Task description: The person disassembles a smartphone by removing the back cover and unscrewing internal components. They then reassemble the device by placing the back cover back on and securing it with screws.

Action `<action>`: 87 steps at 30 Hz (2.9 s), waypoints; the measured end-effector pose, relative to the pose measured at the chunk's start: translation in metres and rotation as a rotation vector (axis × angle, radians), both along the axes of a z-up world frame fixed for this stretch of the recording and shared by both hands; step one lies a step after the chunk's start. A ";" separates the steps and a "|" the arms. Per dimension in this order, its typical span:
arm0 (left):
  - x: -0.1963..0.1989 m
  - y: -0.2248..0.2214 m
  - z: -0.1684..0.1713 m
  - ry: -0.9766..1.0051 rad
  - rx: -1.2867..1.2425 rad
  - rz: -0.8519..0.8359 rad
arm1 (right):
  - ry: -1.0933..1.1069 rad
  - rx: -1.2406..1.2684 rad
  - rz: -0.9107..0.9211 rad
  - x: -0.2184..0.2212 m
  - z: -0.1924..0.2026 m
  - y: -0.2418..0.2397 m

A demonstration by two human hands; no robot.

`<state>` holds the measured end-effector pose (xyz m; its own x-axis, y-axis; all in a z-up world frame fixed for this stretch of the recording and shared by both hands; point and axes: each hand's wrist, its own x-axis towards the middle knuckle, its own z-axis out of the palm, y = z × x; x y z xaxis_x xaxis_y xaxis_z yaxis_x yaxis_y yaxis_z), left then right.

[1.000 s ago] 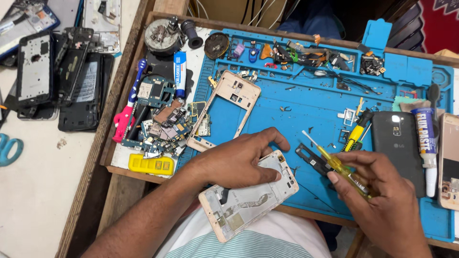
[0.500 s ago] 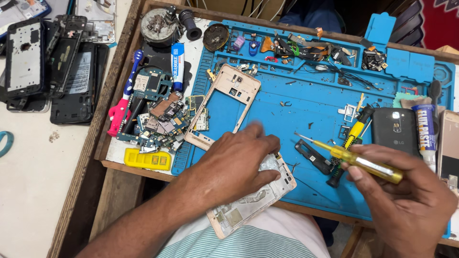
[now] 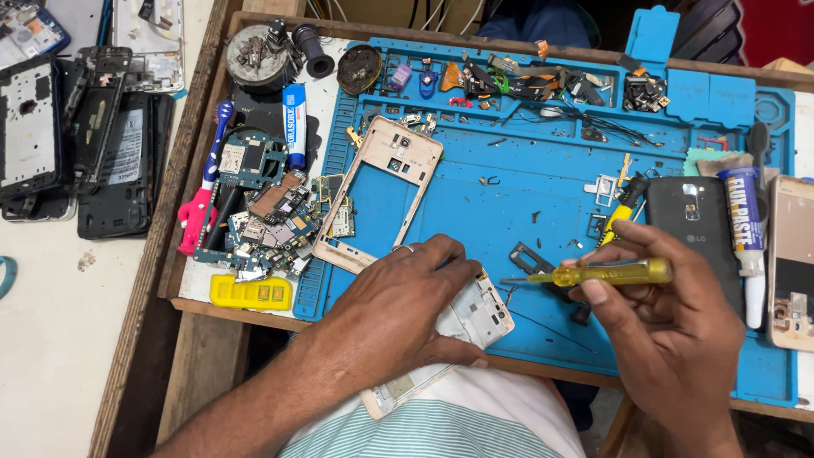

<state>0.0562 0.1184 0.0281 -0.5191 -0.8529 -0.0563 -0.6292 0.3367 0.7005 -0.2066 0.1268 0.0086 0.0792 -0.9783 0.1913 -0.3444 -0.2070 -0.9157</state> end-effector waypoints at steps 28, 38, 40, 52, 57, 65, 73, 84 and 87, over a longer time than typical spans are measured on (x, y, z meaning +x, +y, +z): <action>0.000 0.003 0.000 -0.012 0.008 0.006 | 0.024 -0.333 -0.118 -0.030 0.028 -0.019; -0.002 0.004 0.001 -0.057 -0.023 -0.009 | 0.718 -0.478 0.297 -0.005 0.023 -0.042; -0.002 0.004 0.002 -0.068 0.006 -0.008 | 0.743 -0.512 0.309 -0.006 0.030 -0.040; 0.001 0.005 0.004 0.000 -0.010 -0.022 | 1.218 -0.075 -0.048 -0.013 0.023 -0.064; -0.002 0.004 0.001 -0.053 0.006 -0.085 | 1.263 -0.077 -0.067 -0.014 0.024 -0.071; 0.001 0.002 0.003 0.024 0.012 -0.024 | 1.236 -0.165 -0.029 -0.018 0.031 -0.066; 0.000 0.001 0.004 0.000 0.066 -0.017 | 0.657 -0.189 -0.092 -0.036 0.031 -0.052; 0.000 0.006 -0.004 -0.001 -0.173 -0.002 | -0.078 0.238 0.138 -0.006 0.002 -0.020; -0.001 0.006 -0.005 -0.004 -0.159 0.011 | -0.113 0.223 0.176 0.006 -0.007 -0.024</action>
